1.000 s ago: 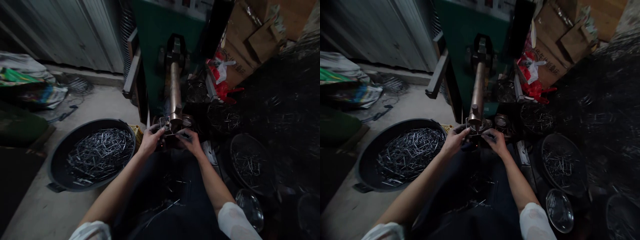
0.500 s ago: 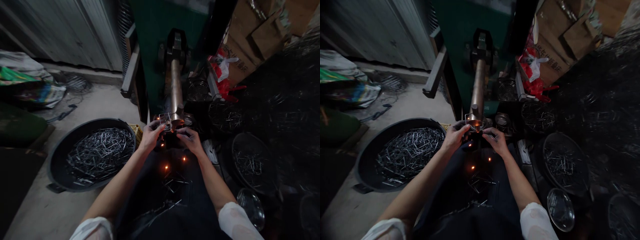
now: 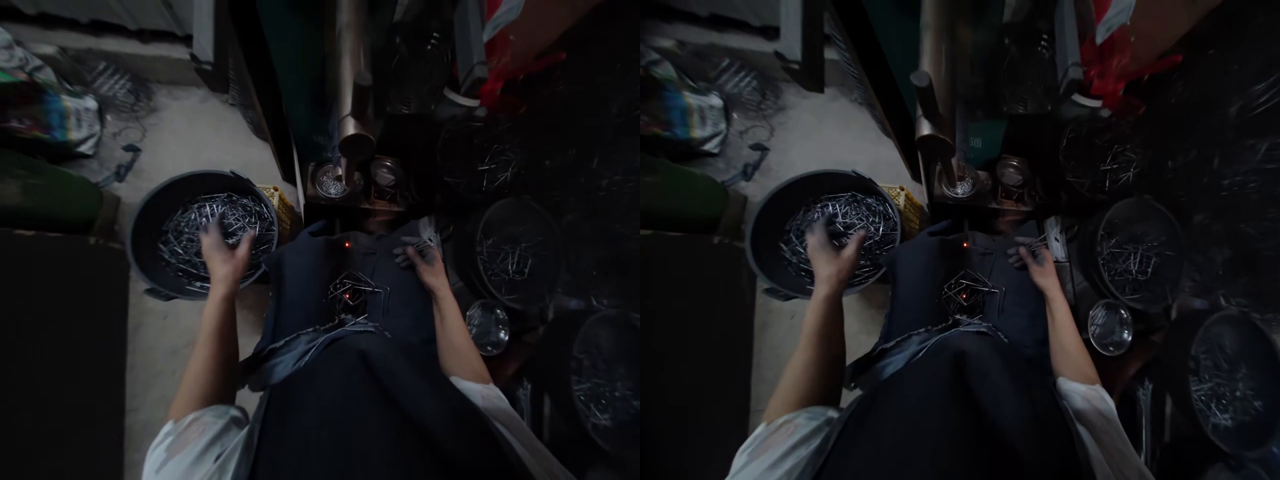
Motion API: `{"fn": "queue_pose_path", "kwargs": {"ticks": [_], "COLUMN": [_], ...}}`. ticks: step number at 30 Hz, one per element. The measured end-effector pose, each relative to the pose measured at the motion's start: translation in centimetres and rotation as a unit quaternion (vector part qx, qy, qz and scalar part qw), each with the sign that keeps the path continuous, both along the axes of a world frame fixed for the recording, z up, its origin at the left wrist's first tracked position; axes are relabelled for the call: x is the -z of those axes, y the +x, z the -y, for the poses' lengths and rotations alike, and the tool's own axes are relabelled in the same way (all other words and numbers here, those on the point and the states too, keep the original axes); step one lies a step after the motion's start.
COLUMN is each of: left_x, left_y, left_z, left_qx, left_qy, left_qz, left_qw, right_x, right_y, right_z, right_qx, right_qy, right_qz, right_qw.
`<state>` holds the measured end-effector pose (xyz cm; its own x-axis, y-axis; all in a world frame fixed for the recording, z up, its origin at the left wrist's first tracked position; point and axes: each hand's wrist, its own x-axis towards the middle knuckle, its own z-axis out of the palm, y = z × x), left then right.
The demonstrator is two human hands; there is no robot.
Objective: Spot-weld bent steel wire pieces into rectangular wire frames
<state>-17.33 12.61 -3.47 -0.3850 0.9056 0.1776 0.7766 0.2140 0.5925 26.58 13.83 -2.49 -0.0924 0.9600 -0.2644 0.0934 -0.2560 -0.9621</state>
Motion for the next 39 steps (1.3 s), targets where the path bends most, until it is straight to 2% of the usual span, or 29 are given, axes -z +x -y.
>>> {"fn": "queue_pose_path", "kwargs": {"ticks": [2,4,6,8,10,14,17,19,21,23,25,27,28,31,34,39], "left_x": [-1.1,-2.5,-3.6,-4.0,-3.5,-1.8,-2.2,-3.5,-4.9,-5.9,-6.0,-5.3,-4.8,-3.3,-2.9,-4.2], "left_y": [3.8,8.3,12.0,14.3,15.5,17.5,18.9,19.0,18.0,16.3,14.4,12.9,12.5,12.6,14.1,16.1], "left_z": [1.5,2.8,3.8,4.8,5.9,7.4,7.6,7.2,6.4,5.1,3.6,2.1,1.4,0.3,0.3,1.0], "left_qx": [0.146,0.316,0.415,0.484,0.532,0.568,0.563,0.555,0.526,0.453,0.344,0.242,0.200,0.113,0.065,0.059], "left_qy": [-0.036,-0.095,-0.141,-0.155,-0.146,-0.110,-0.088,-0.090,-0.096,-0.095,-0.082,-0.066,-0.057,-0.045,-0.059,-0.049], "left_qz": [-0.014,-0.056,-0.131,-0.174,-0.189,-0.211,-0.221,-0.212,-0.184,-0.136,-0.057,0.059,0.126,0.303,0.415,0.513], "left_qw": [0.988,0.942,0.889,0.844,0.812,0.788,0.791,0.799,0.825,0.876,0.934,0.966,0.970,0.945,0.905,0.855], "right_x": [0.1,0.1,0.0,0.0,0.1,0.0,-0.3,-0.5,-0.7,-0.9,-1.3,-1.9,-2.3,-3.4,-3.5,-2.7], "right_y": [-0.4,-1.0,-1.5,-1.8,-1.9,-1.8,-1.7,-1.6,-1.6,-1.8,-2.5,-3.6,-4.3,-6.4,-7.9,-8.8], "right_z": [-0.2,-0.5,-0.5,-0.4,-0.1,-0.1,-0.3,-0.2,0.0,0.2,0.5,0.7,0.7,0.7,0.1,-1.4], "right_qx": [0.010,0.017,0.021,0.020,0.021,0.037,0.033,0.024,0.024,0.040,0.056,0.044,0.027,-0.087,-0.193,-0.232], "right_qy": [0.009,0.019,0.031,0.048,0.066,0.068,0.053,0.047,0.052,0.067,0.084,0.101,0.114,0.189,0.279,0.334], "right_qz": [0.003,0.018,0.037,0.053,0.060,0.049,0.040,0.047,0.053,0.040,0.014,-0.005,-0.007,0.029,0.089,0.129], "right_qw": [1.000,1.000,0.999,0.997,0.996,0.996,0.997,0.998,0.997,0.996,0.995,0.994,0.993,0.978,0.936,0.904]}}
